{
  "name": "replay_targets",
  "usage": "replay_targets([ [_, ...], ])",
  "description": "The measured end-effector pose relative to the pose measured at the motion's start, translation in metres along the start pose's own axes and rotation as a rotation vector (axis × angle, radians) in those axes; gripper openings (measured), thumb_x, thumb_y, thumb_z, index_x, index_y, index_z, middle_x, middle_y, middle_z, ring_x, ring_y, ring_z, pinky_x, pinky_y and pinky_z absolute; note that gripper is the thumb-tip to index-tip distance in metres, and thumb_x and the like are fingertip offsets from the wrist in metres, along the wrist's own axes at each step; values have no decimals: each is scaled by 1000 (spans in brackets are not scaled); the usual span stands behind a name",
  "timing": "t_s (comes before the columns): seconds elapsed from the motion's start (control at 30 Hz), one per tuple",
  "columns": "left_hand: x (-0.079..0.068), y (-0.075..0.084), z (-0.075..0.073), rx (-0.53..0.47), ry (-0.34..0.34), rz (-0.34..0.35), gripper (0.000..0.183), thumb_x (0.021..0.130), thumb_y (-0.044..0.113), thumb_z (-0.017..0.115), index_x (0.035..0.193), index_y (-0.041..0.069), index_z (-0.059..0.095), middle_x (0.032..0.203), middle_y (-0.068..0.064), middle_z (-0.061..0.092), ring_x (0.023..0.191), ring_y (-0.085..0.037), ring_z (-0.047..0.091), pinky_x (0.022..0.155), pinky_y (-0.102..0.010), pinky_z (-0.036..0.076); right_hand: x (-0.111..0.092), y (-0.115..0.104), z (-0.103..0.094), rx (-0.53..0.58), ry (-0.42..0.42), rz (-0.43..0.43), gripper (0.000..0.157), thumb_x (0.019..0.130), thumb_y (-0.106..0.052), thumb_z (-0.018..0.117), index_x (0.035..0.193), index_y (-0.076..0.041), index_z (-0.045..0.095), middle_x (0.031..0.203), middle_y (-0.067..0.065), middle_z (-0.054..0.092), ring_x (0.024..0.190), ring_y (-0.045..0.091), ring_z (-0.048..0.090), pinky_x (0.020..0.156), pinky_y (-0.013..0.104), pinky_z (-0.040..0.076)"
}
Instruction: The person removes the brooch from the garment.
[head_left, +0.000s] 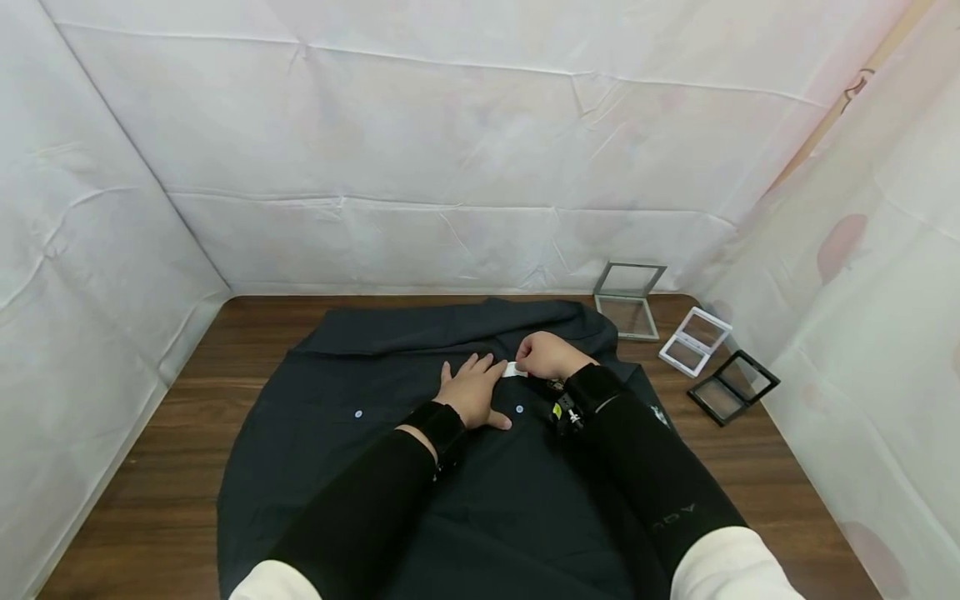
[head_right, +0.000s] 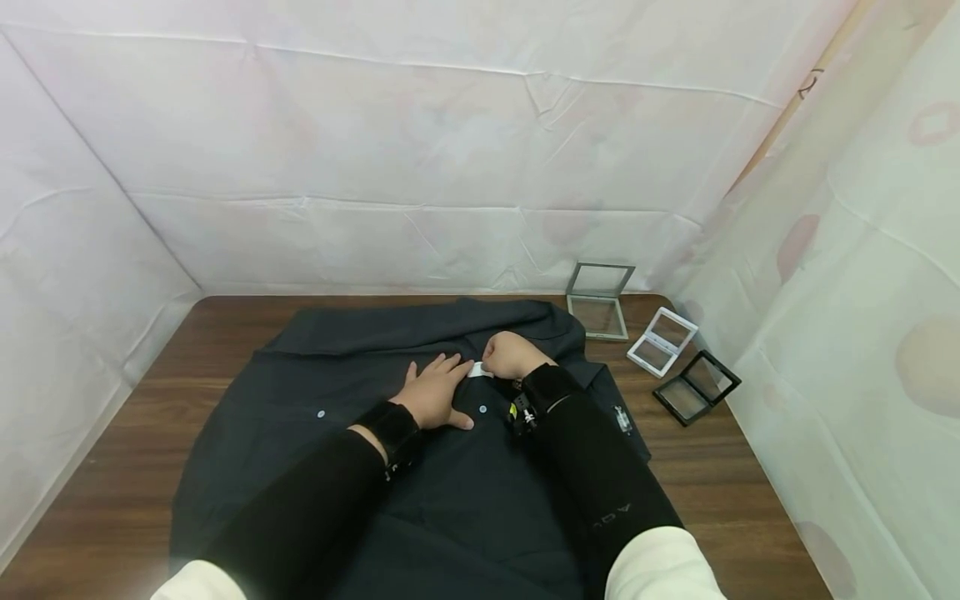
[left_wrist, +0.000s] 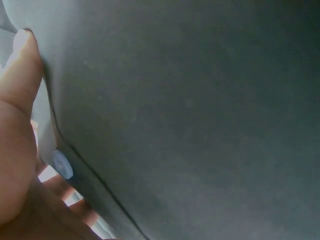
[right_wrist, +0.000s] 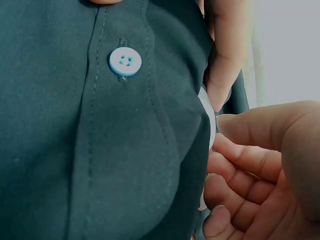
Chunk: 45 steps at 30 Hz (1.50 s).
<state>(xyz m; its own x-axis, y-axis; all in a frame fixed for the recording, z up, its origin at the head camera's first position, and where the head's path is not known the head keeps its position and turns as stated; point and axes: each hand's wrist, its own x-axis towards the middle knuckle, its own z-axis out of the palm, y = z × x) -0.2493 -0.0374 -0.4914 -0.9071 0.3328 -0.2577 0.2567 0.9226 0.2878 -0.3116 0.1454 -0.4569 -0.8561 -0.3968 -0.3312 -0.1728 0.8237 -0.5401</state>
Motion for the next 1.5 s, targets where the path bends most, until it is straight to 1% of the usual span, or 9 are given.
replay_targets([
  [0.13, -1, 0, 0, 0, 2, -2, 107, 79, 61, 83, 165, 30, 27, 171, -1, 21, 157, -26, 15, 118, -70, 10, 2, 0, 0, -7, 5, 11, 11, 101, -14, 65, 99, -6, 72, 84, 5, 68, 73, 19, 60, 68, 32, 48],
  [0.27, -5, 2, -2, 5, 5, -14, 111, 79, 62, 83, 166, 25, 25, 171, -4, 20, 157, -28, 14, 119, -68, 11, 4, 3, 0, 5, 11, 0, 7, 100, -12, 67, 99, -5, 69, 85, 6, 67, 74, 19, 60, 69, 33, 49],
  [0.4, -7, 2, -2, 27, -5, -47, 111, 79, 67, 79, 166, 22, 26, 172, -7, 15, 157, -32, 10, 119, -68, 10, 4, 8, -1, 38, 9, -30, 8, 100, -10, 67, 102, -5, 73, 87, 6, 68, 73, 19, 61, 68, 33, 50],
  [0.57, -7, -1, -3, 51, -39, -90, 111, 79, 74, 74, 166, 27, 24, 173, -4, 8, 158, -34, 3, 117, -72, 6, 3, 13, -2, 62, 30, -60, 12, 99, -12, 68, 99, -9, 79, 83, 4, 71, 72, 18, 62, 69, 33, 51],
  [0.8, 4, -7, 3, 50, -86, -131, 118, 74, 79, 74, 167, 32, 18, 173, 1, 1, 158, -33, -4, 115, -75, 2, -1, 14, 2, 75, 82, -112, 11, 99, -12, 70, 100, -10, 80, 86, 0, 72, 76, 16, 64, 72, 35, 52],
  [0.97, 7, -7, 3, 58, -102, -136, 121, 72, 81, 74, 167, 33, 16, 173, 2, -1, 157, -33, -5, 115, -75, 1, -5, 12, 2, 72, 116, -128, 12, 99, -12, 69, 103, -8, 80, 88, 0, 72, 77, 16, 64, 72, 34, 52],
  [1.17, 6, -7, 3, 61, -105, -130, 121, 73, 81, 73, 167, 32, 15, 173, 1, -2, 157, -34, -6, 115, -75, 1, -4, 12, 7, 104, 142, -130, 12, 99, -13, 71, 105, -9, 80, 87, -1, 73, 76, 15, 63, 71, 33, 52],
  [1.33, 5, -6, 2, 73, -100, -124, 120, 74, 81, 72, 167, 32, 15, 173, 0, -1, 157, -34, -5, 115, -74, 2, -1, 14, 11, 125, 168, -158, 11, 99, -14, 71, 103, -11, 81, 85, -1, 72, 74, 15, 63, 68, 33, 51],
  [1.5, 2, -5, -1, 85, -99, -117, 119, 75, 81, 71, 167, 31, 14, 173, 0, -1, 158, -34, -4, 116, -74, 2, 1, 16, 14, 136, 203, -191, 10, 99, -16, 72, 103, -13, 81, 85, -2, 71, 74, 14, 63, 71, 33, 52],
])
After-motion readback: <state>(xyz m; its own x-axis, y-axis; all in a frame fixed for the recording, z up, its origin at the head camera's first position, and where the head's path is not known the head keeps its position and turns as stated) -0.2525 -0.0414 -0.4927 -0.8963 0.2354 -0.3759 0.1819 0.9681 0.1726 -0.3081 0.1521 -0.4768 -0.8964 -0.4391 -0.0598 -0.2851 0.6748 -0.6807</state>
